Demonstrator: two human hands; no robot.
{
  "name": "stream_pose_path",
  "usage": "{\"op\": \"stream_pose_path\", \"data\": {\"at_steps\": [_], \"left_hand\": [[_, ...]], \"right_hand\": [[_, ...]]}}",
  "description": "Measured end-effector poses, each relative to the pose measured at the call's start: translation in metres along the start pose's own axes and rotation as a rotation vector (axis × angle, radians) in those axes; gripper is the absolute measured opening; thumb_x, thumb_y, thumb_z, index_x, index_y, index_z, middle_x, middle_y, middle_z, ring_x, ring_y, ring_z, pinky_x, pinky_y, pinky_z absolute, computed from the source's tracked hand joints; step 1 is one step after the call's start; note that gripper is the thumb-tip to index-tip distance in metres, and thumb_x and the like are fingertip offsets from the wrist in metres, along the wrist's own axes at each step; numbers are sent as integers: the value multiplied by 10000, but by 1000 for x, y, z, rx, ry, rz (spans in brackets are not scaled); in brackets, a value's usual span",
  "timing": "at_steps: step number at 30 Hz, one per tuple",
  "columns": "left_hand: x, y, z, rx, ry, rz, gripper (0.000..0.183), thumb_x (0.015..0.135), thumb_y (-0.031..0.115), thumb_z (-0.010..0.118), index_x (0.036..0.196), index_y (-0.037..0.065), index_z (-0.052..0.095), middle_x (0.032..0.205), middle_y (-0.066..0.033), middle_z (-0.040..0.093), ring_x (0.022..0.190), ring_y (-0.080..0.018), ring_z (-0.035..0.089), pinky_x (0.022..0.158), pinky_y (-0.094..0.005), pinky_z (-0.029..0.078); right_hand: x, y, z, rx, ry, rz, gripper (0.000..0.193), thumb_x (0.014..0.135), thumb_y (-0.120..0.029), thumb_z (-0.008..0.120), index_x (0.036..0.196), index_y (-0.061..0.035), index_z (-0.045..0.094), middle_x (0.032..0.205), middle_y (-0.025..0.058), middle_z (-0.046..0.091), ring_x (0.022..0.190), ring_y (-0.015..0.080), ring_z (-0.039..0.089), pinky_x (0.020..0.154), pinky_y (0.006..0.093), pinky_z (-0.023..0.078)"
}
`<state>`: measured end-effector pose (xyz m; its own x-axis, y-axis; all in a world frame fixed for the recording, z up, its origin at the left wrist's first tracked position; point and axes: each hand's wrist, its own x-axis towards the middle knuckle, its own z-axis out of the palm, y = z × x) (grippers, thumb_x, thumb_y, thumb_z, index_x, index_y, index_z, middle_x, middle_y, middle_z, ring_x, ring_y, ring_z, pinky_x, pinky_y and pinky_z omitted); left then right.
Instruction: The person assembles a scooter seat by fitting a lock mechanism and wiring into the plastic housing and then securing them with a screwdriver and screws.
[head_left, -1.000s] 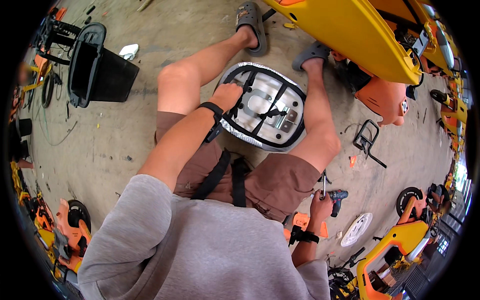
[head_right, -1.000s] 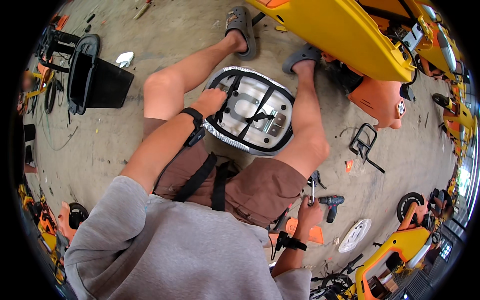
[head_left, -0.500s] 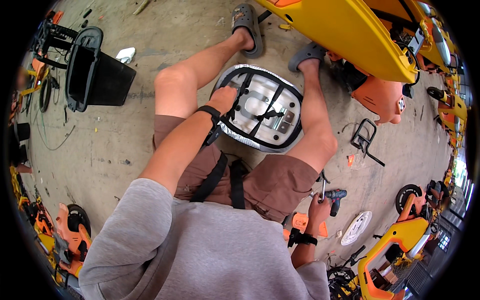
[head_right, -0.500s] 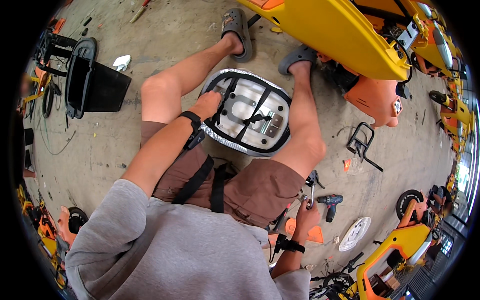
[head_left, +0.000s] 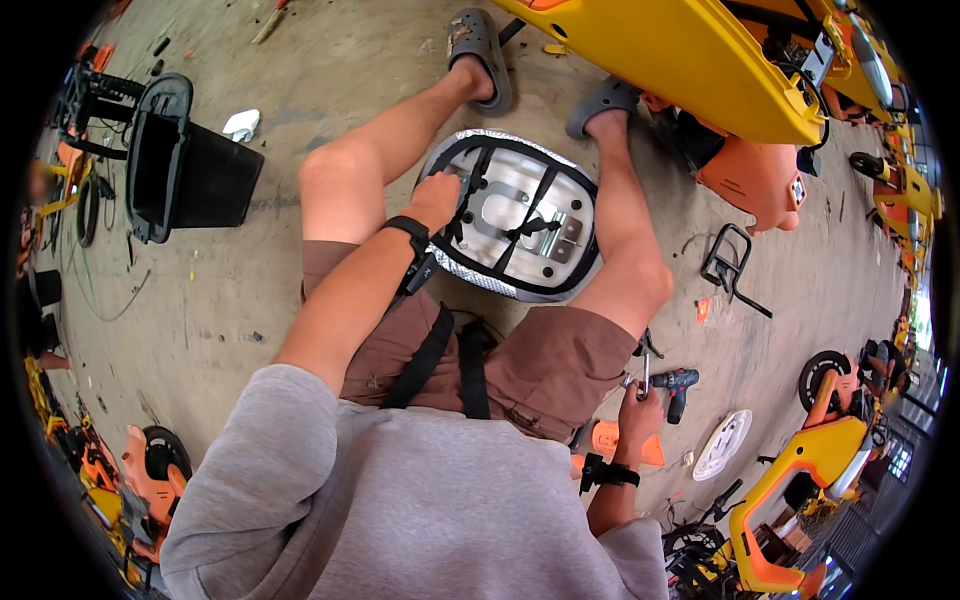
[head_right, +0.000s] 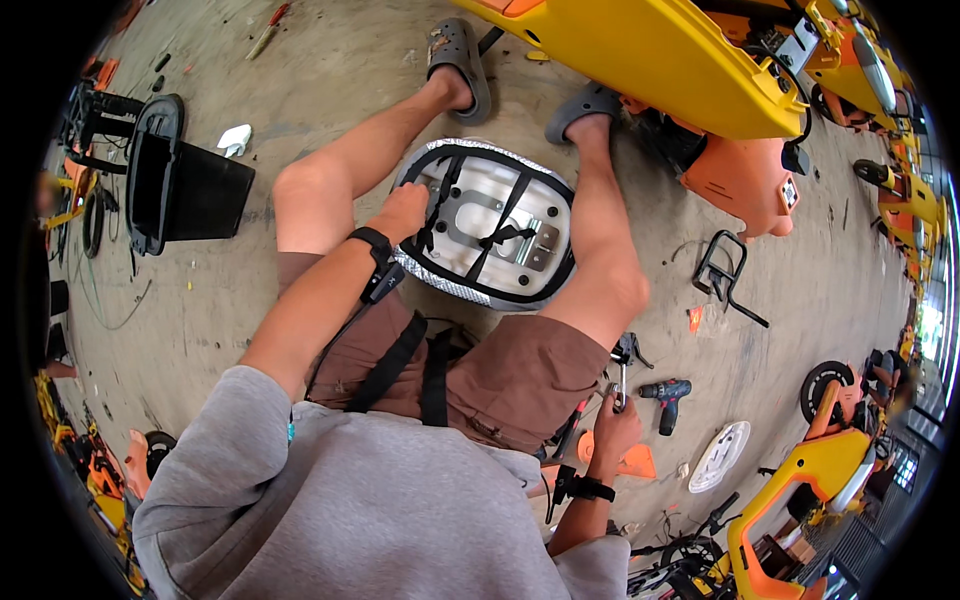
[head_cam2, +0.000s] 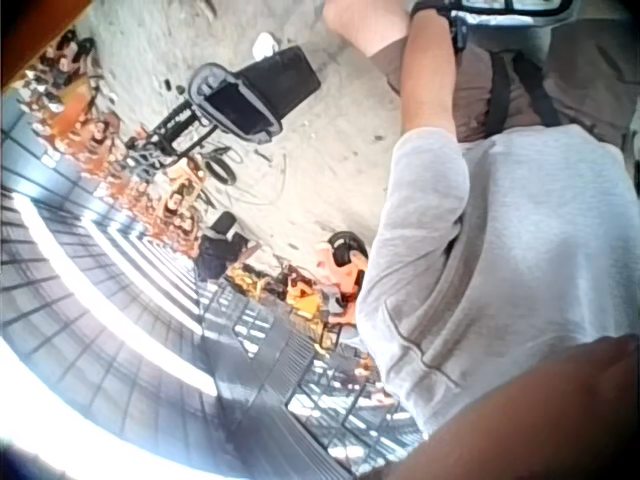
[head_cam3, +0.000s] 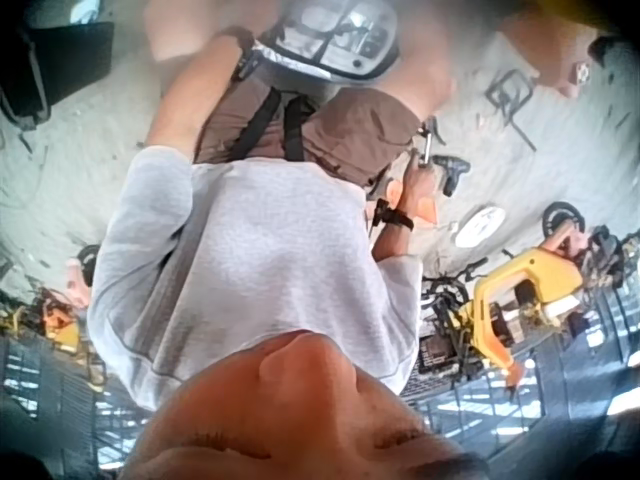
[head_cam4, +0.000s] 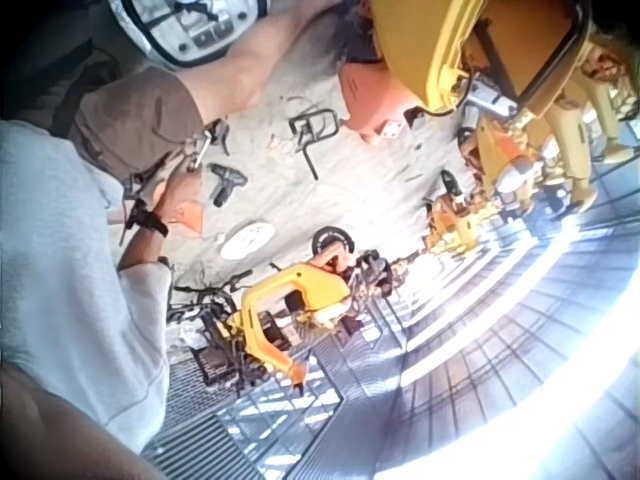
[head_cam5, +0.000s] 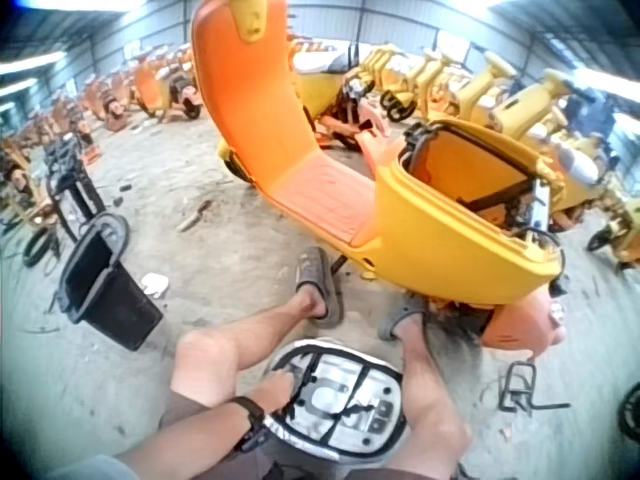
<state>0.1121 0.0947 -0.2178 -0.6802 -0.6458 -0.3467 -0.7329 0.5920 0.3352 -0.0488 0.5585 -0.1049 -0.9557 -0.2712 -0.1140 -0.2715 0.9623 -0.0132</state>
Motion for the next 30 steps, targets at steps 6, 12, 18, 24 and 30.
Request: {"op": "stream_pose_path", "data": {"at_steps": [6, 12, 18, 24, 30], "left_hand": [[2, -3, 5, 6, -35, 5, 136, 728, 29, 665, 857, -12, 650, 920, -243, 660, 910, -414, 641, 826, -464, 528], [-2, 1, -2, 13, -60, 7, 138, 720, 35, 668, 850, -12, 663, 920, -248, 665, 912, -405, 648, 830, -462, 528], [-4, 2, 0, 19, -22, -7, 131, 717, 32, 664, 839, -16, 675, 931, -248, 668, 910, -405, 651, 830, -462, 530], [-6, 8, -5, 8, -21, -58, 117, 747, 18, 624, 848, 1, 680, 922, -232, 677, 909, -389, 661, 811, -458, 538], [-4, 5, -1, -5, -25, -93, 136, 751, 46, 642, 877, 11, 678, 961, -220, 674, 934, -384, 655, 825, -453, 534]], "right_hand": [[1, -4, -5, 10, -19, 45, 334, 850, -398, 612, 873, -77, 703, 749, 175, 674, 715, 393, 643, 611, 490, 486], [3, -5, -3, -13, 4, 36, 331, 847, -409, 614, 873, -94, 709, 729, 168, 672, 707, 390, 641, 611, 490, 485], [3, -4, -2, -18, 31, 34, 324, 844, -407, 616, 862, -97, 708, 725, 164, 671, 698, 385, 643, 606, 484, 488], [3, 1, 0, -19, 31, 52, 325, 841, -409, 617, 866, -99, 710, 732, 161, 674, 694, 380, 645, 606, 484, 487], [4, -1, -2, -22, 28, 52, 333, 842, -412, 613, 873, -96, 713, 740, 161, 679, 700, 379, 648, 612, 483, 489]]}}
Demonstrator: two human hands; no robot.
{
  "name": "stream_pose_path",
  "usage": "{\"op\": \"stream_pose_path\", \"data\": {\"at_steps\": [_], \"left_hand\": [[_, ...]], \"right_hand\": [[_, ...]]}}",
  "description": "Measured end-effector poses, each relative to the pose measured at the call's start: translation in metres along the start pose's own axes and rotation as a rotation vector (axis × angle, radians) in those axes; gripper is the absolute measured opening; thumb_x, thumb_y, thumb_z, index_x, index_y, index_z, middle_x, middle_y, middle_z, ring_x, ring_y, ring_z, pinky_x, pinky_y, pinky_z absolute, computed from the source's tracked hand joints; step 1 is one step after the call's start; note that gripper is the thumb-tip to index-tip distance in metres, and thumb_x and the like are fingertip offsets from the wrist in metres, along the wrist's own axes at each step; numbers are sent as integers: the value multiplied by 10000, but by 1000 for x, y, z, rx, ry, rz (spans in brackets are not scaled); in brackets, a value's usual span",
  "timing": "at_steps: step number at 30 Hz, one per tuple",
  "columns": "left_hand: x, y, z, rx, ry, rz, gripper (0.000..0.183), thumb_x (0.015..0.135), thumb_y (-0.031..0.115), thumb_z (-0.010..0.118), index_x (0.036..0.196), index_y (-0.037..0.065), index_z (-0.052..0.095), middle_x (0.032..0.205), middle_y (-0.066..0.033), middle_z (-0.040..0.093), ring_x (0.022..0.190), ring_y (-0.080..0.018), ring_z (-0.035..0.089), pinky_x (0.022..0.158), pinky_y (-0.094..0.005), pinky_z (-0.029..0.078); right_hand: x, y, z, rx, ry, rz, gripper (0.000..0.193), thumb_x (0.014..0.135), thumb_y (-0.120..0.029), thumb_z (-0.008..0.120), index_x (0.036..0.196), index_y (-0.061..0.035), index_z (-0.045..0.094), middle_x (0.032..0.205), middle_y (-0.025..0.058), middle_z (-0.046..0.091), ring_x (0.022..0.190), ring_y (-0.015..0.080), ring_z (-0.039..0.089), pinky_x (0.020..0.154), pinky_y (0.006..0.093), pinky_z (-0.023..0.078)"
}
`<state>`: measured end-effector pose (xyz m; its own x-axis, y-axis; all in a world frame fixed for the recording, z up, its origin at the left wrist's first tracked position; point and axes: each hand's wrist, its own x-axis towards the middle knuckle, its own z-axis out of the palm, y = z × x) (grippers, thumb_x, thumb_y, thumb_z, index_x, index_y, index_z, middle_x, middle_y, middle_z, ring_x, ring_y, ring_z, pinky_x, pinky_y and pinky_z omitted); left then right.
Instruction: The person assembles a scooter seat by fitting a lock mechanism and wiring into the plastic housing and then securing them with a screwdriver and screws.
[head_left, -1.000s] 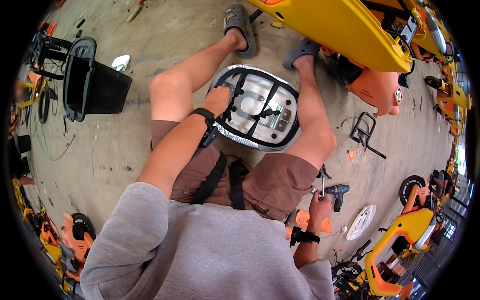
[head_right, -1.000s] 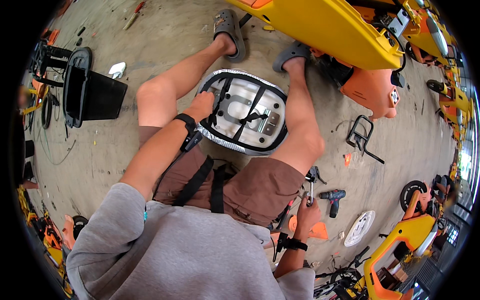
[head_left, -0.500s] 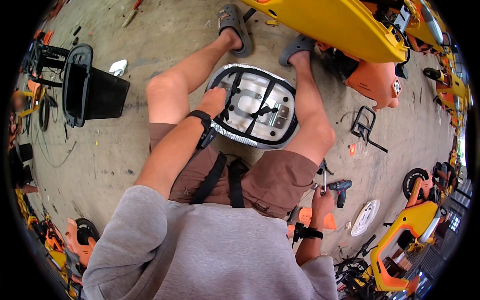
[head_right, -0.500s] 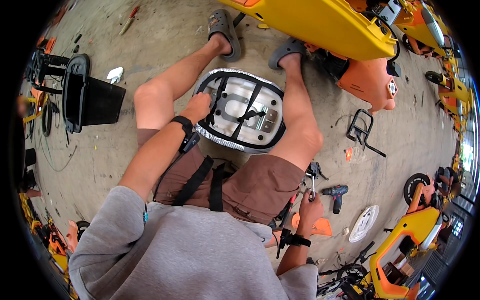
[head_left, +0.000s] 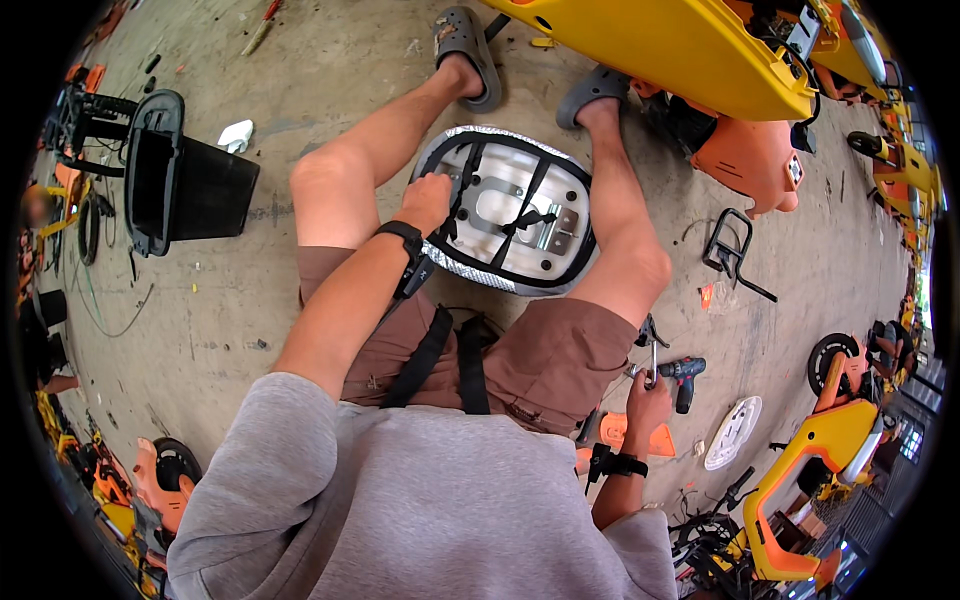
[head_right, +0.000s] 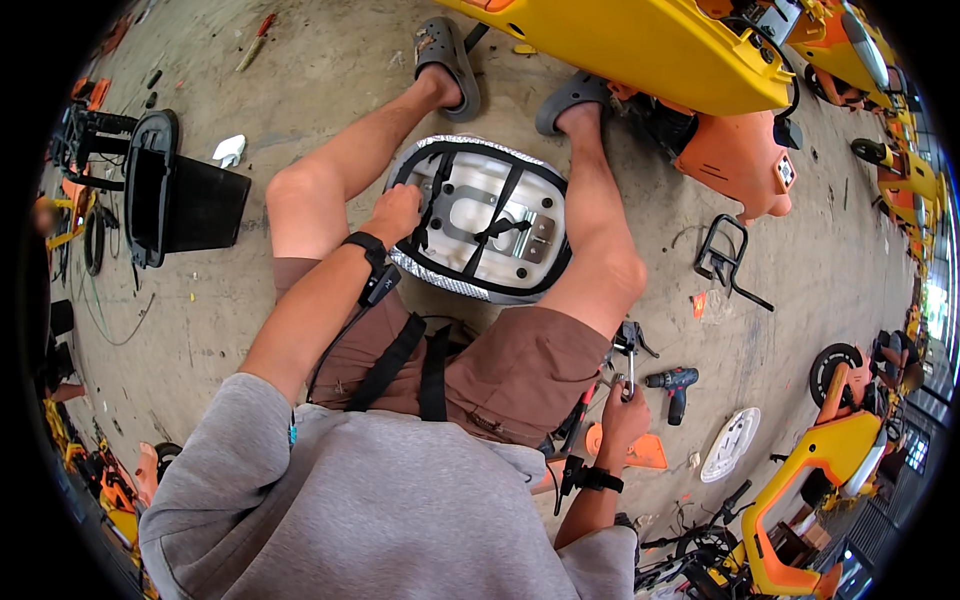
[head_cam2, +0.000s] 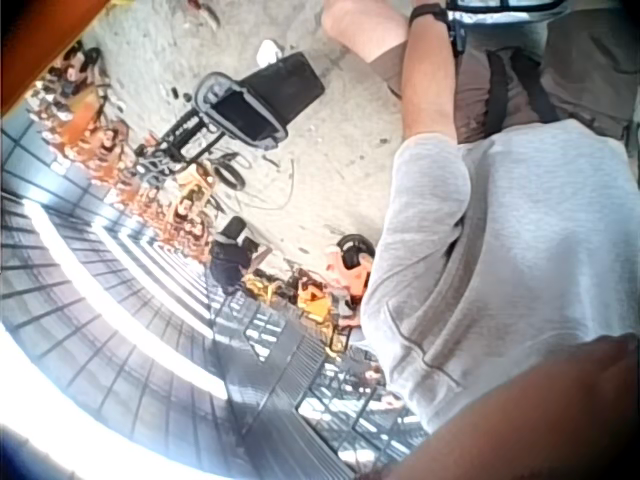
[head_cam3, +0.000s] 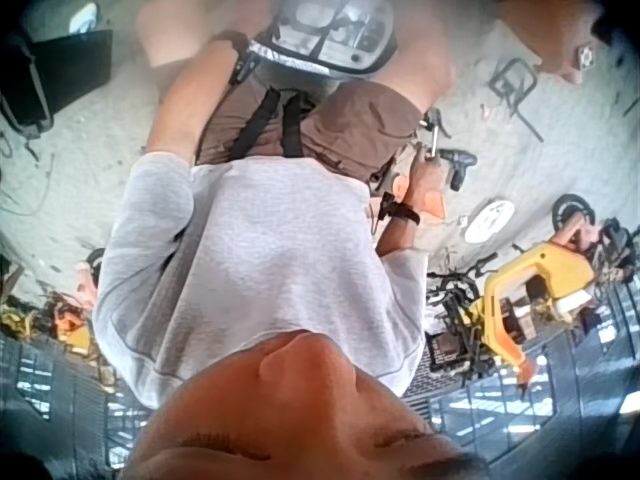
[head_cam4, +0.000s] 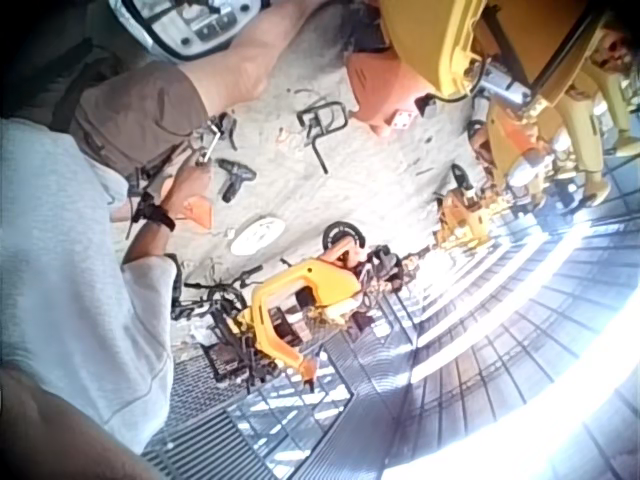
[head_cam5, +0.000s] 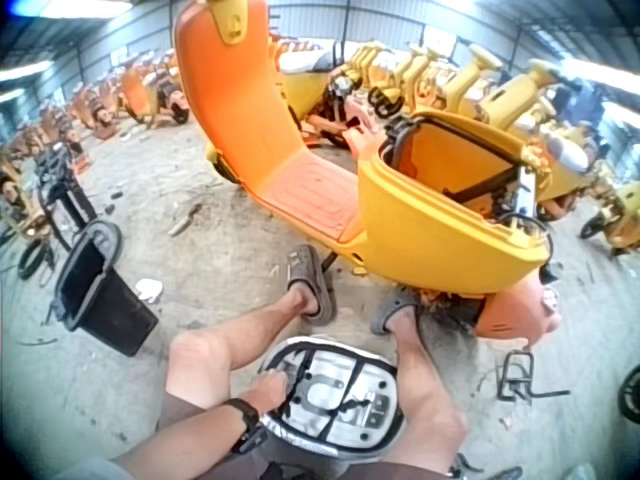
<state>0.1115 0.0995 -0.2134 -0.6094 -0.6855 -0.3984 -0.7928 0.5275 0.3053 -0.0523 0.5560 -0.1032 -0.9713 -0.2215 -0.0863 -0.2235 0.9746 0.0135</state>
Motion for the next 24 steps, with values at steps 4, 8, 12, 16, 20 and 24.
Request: {"op": "stream_pose_path", "data": {"at_steps": [4, 8, 12, 16, 20, 24], "left_hand": [[1, 1, 3, 18, 11, -18, 139, 756, 56, 645, 885, 10, 667, 966, -221, 672, 939, -382, 654, 823, -450, 535], [0, 4, 0, 8, 24, -16, 121, 763, 41, 623, 871, -3, 659, 960, -232, 669, 934, -389, 654, 819, -454, 536], [-2, 4, 0, -25, 8, 21, 126, 773, 11, 581, 875, -9, 653, 954, -246, 665, 930, -398, 653, 820, -462, 534], [2, -1, 3, -40, -1, 35, 140, 766, -1, 580, 885, -10, 653, 956, -256, 661, 929, -400, 651, 824, -464, 531], [5, -2, 9, -61, 36, -8, 135, 734, -7, 621, 864, -9, 658, 959, -261, 657, 926, -400, 650, 826, -463, 530], [6, -3, 9, -64, 18, 27, 131, 739, 1, 626, 867, -10, 652, 961, -261, 657, 927, -407, 647, 822, -462, 532]], "right_hand": [[0, -2, -1, -4, 0, -8, 339, 843, -414, 610, 872, -92, 713, 740, 165, 677, 706, 382, 648, 616, 483, 490], [-1, -3, -1, -10, -19, -7, 347, 844, -421, 610, 883, -92, 713, 751, 171, 678, 718, 387, 647, 620, 482, 492], [-1, -3, -2, -13, -33, 5, 348, 844, -423, 614, 892, -94, 715, 759, 172, 681, 723, 389, 647, 623, 482, 493], [-2, -3, 0, 1, -22, 5, 346, 846, -423, 615, 894, -96, 717, 755, 171, 681, 722, 388, 648, 623, 485, 492], [-3, -2, 2, 0, -8, -2, 346, 847, -425, 614, 895, -97, 718, 745, 171, 679, 715, 388, 648, 619, 487, 491], [-2, 0, 2, -16, -14, -11, 348, 847, -427, 613, 893, -99, 718, 735, 168, 677, 704, 388, 646, 613, 487, 491]]}}
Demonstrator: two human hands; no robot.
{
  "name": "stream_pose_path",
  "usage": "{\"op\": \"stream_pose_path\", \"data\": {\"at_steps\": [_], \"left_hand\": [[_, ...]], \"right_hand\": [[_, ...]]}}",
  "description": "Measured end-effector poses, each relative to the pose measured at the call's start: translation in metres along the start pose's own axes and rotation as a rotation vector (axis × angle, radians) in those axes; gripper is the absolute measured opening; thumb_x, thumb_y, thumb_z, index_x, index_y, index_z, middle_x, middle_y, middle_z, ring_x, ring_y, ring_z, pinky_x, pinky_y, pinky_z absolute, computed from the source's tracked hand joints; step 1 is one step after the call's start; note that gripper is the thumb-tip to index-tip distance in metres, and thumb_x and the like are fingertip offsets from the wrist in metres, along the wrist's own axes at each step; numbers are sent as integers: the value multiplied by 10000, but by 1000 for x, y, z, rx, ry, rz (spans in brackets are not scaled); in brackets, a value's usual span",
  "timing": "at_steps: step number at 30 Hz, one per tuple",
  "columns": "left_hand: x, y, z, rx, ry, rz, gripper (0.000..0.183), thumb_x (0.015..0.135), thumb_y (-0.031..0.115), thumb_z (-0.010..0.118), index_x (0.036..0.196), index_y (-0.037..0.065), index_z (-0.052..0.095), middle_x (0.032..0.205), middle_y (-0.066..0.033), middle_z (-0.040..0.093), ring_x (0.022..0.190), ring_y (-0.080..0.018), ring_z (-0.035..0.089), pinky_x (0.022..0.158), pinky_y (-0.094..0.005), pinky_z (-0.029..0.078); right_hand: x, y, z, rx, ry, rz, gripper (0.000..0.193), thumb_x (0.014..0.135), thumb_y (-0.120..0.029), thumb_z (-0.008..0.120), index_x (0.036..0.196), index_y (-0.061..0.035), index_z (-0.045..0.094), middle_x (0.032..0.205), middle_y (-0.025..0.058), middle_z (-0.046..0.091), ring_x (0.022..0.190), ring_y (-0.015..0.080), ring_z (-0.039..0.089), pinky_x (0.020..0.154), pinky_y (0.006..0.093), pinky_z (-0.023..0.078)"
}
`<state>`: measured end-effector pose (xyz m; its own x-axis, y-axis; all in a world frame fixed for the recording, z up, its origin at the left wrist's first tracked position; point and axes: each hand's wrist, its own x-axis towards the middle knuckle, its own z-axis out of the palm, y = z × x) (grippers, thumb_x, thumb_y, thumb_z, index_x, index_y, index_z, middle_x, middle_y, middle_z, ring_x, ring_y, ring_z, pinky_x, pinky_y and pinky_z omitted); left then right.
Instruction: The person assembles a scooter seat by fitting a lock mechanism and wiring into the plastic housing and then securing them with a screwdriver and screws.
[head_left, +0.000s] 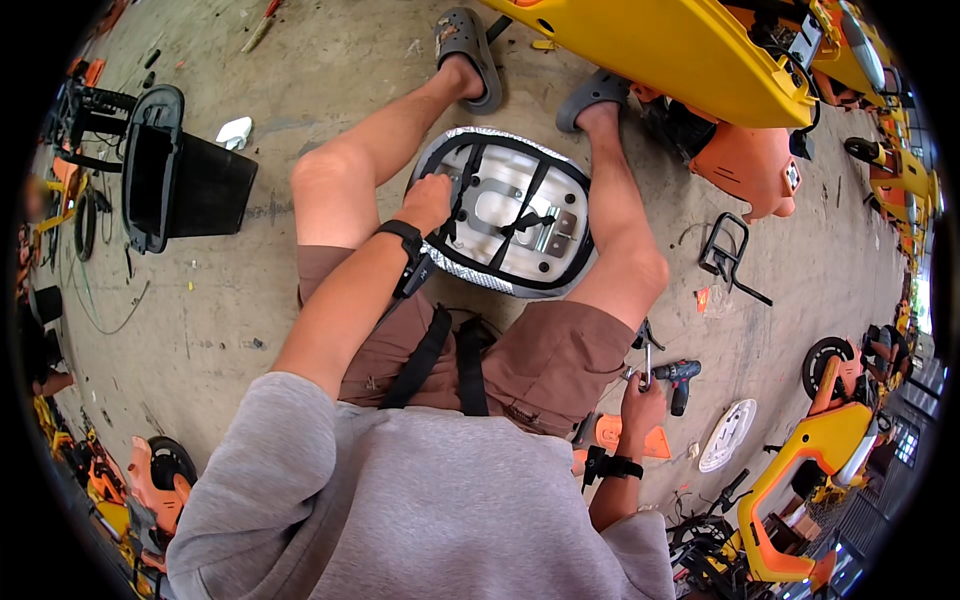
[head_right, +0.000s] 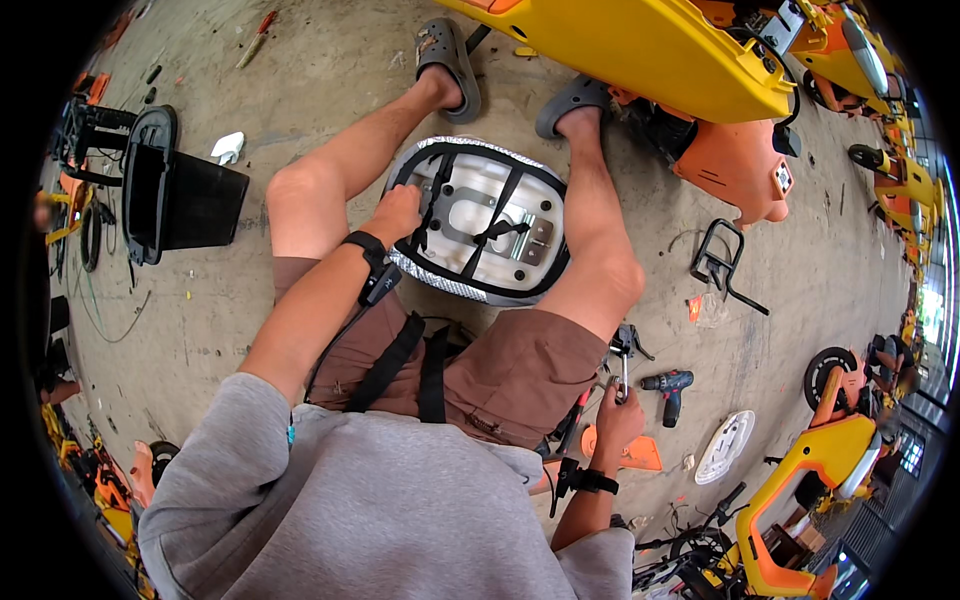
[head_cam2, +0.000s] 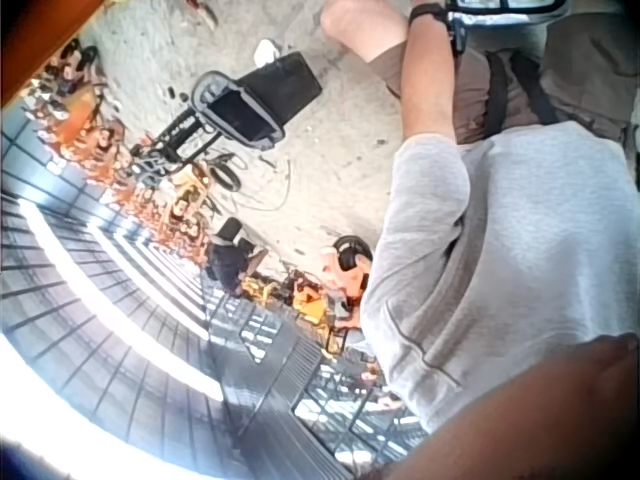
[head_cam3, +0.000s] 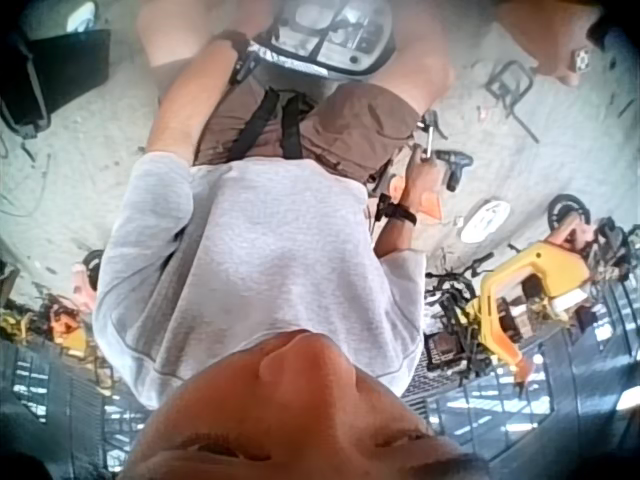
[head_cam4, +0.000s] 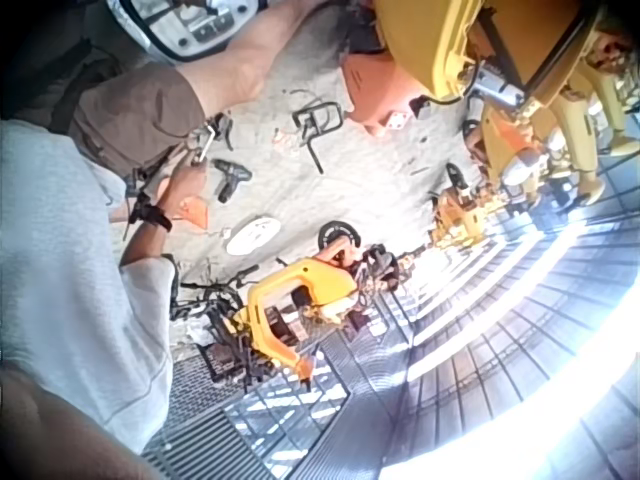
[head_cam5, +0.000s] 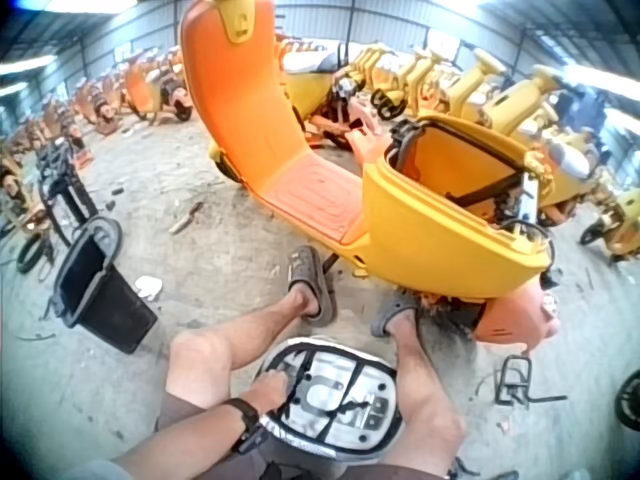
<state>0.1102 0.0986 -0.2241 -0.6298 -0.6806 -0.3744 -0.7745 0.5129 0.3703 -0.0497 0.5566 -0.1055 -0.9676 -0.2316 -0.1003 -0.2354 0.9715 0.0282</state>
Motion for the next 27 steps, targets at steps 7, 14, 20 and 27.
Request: {"op": "stream_pose_path", "data": {"at_steps": [7, 14, 20, 27], "left_hand": [[-1, -4, -3, -16, -35, 56, 129, 797, 16, 564, 895, -17, 640, 942, -266, 657, 928, -416, 644, 820, -481, 531], [-5, -2, -5, -1, 109, 111, 122, 797, -10, 540, 859, -32, 643, 902, -264, 660, 900, -413, 649, 809, -478, 532], [-5, 3, -9, -42, -52, -4, 144, 813, 12, 572, 927, -22, 653, 976, -256, 660, 963, -397, 645, 853, -457, 527], [-4, 3, -7, -27, -30, 27, 141, 821, 10, 553, 907, -20, 660, 941, -262, 662, 939, -402, 649, 839, -462, 529]], "right_hand": [[3, -6, -4, 27, 2, -25, 352, 851, -435, 607, 885, -101, 714, 732, 167, 675, 703, 386, 647, 612, 485, 492], [4, -10, -6, -9, -37, -8, 350, 843, -403, 605, 918, -82, 723, 792, 189, 679, 751, 385, 660, 654, 475, 514], [-1, -1, -3, 4, -48, 21, 333, 842, -396, 619, 927, -94, 730, 776, 161, 689, 737, 354, 672, 659, 464, 518], [-1, -8, -5, -8, -49, -32, 345, 848, -401, 610, 916, -82, 724, 782, 171, 685, 740, 363, 666, 657, 463, 516]]}}
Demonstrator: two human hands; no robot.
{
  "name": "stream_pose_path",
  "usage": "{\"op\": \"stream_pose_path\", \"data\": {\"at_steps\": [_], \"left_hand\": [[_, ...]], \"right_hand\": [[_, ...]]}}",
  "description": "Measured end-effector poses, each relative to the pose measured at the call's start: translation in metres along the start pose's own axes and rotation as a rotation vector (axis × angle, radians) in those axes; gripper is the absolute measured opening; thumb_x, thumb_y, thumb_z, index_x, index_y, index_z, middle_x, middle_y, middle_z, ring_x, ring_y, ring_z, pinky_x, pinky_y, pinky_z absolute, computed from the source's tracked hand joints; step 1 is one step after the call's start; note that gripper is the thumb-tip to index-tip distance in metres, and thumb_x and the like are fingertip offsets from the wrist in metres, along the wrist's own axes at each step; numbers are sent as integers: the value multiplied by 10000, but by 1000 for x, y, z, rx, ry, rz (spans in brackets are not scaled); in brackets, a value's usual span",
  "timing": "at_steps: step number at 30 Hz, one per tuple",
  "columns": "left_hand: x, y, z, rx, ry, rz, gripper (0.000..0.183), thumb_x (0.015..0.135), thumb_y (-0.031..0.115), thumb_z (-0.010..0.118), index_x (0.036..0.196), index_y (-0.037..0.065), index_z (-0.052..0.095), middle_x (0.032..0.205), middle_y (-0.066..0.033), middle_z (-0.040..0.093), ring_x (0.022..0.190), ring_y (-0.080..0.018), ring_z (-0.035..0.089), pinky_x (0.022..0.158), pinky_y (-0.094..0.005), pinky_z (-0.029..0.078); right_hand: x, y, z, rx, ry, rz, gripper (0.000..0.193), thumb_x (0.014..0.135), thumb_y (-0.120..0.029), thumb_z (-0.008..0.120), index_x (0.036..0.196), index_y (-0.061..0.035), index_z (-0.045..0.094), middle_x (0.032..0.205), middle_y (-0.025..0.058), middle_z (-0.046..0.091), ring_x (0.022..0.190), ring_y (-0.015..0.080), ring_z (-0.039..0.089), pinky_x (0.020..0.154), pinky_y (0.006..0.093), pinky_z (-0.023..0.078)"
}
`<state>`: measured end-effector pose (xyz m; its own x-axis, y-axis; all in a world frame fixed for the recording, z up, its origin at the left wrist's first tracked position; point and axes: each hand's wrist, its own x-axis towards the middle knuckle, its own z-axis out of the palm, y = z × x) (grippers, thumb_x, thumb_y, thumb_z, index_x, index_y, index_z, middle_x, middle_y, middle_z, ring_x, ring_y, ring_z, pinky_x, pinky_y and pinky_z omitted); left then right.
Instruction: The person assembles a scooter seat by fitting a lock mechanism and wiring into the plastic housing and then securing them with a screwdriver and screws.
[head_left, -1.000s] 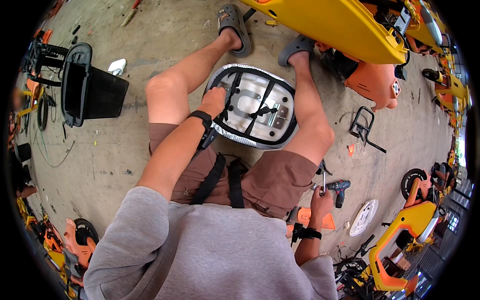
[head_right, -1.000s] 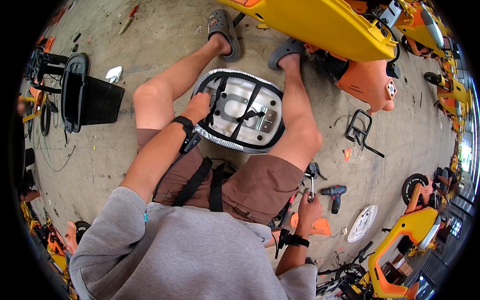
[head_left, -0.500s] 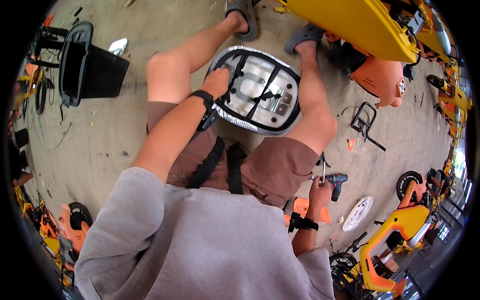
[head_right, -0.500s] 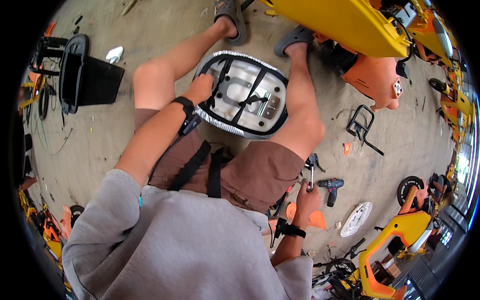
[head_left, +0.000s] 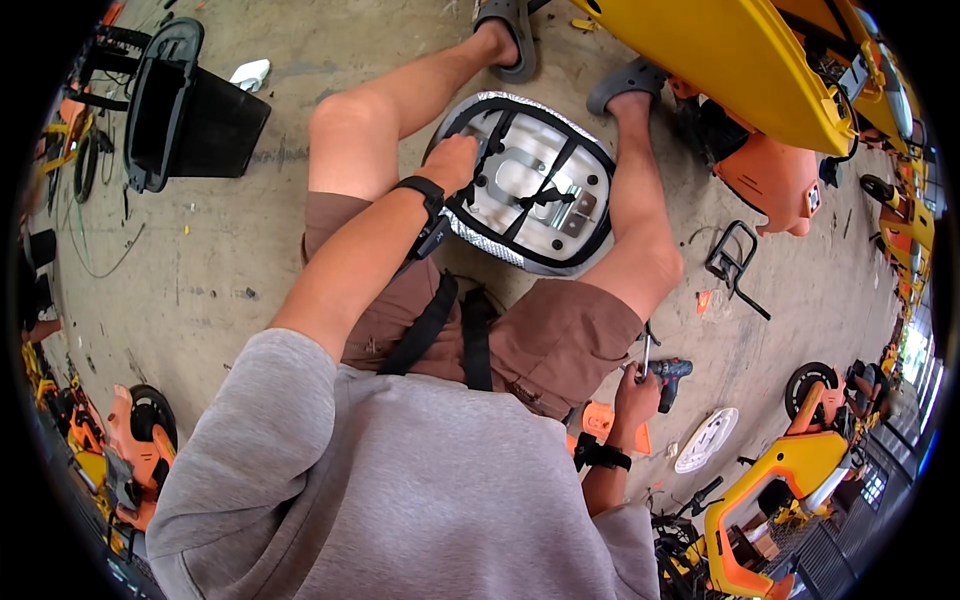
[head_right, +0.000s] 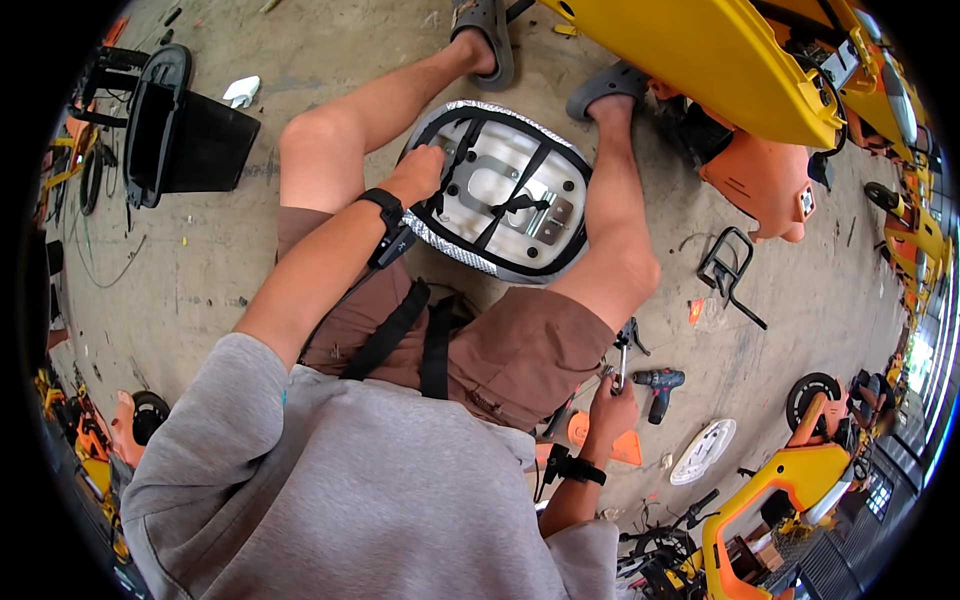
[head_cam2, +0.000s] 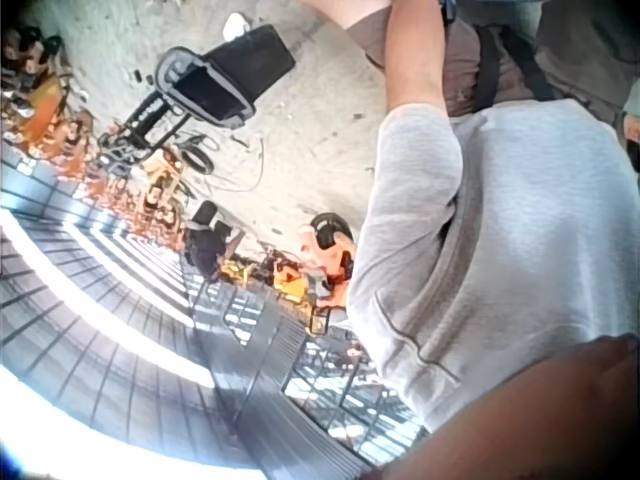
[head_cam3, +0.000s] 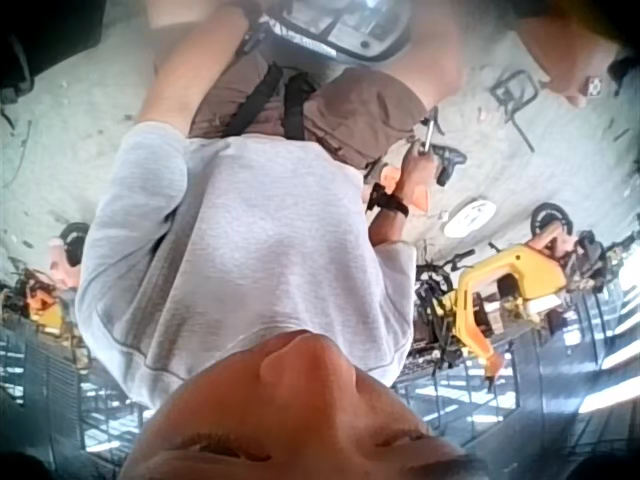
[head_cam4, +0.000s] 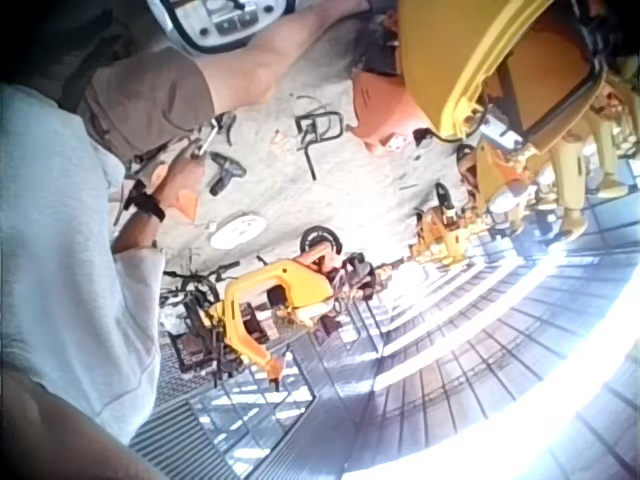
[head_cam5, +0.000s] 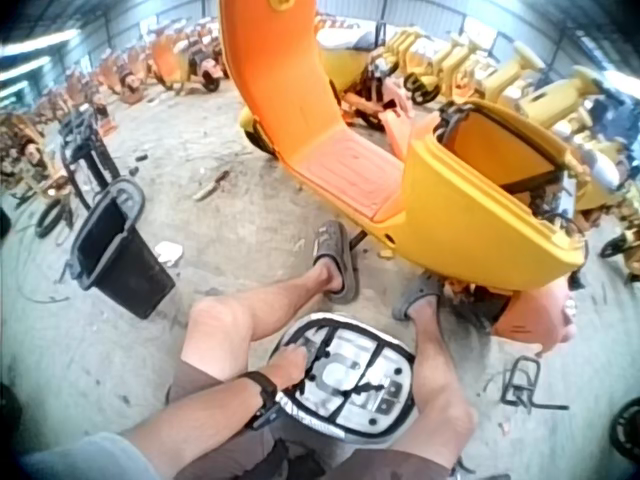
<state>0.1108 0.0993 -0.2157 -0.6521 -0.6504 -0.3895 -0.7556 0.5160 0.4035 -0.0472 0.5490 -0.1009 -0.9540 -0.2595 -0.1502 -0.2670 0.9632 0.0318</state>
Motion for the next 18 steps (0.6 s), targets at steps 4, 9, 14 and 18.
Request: {"op": "stream_pose_path", "data": {"at_steps": [4, 9, 14, 18], "left_hand": [[-2, 2, 0, 30, 25, 21, 146, 821, 8, 546, 897, -19, 668, 919, -253, 669, 919, -396, 657, 824, -458, 536], [-2, 2, -1, 30, 29, 16, 140, 788, 14, 583, 897, -25, 661, 930, -260, 664, 930, -399, 652, 836, -456, 530], [-3, 5, -6, -38, 7, -12, 144, 735, 9, 629, 870, -38, 644, 925, -274, 654, 933, -420, 638, 842, -466, 519], [-3, 2, -3, -32, 9, -8, 145, 740, 16, 633, 875, -38, 645, 925, -273, 654, 927, -418, 640, 847, -473, 515]], "right_hand": [[0, -4, -1, -20, -3, -10, 343, 851, -395, 605, 919, -81, 722, 792, 181, 681, 746, 372, 661, 656, 466, 513], [1, 4, 4, -21, 39, -30, 318, 844, -386, 618, 909, -92, 720, 774, 173, 680, 732, 372, 658, 638, 472, 506], [0, 2, 2, -6, 7, 13, 323, 843, -381, 621, 922, -85, 722, 807, 169, 687, 758, 365, 664, 660, 466, 512], [2, 1, 2, -16, 1, 12, 330, 846, -391, 613, 930, -92, 723, 816, 163, 689, 766, 364, 664, 663, 466, 512]]}}
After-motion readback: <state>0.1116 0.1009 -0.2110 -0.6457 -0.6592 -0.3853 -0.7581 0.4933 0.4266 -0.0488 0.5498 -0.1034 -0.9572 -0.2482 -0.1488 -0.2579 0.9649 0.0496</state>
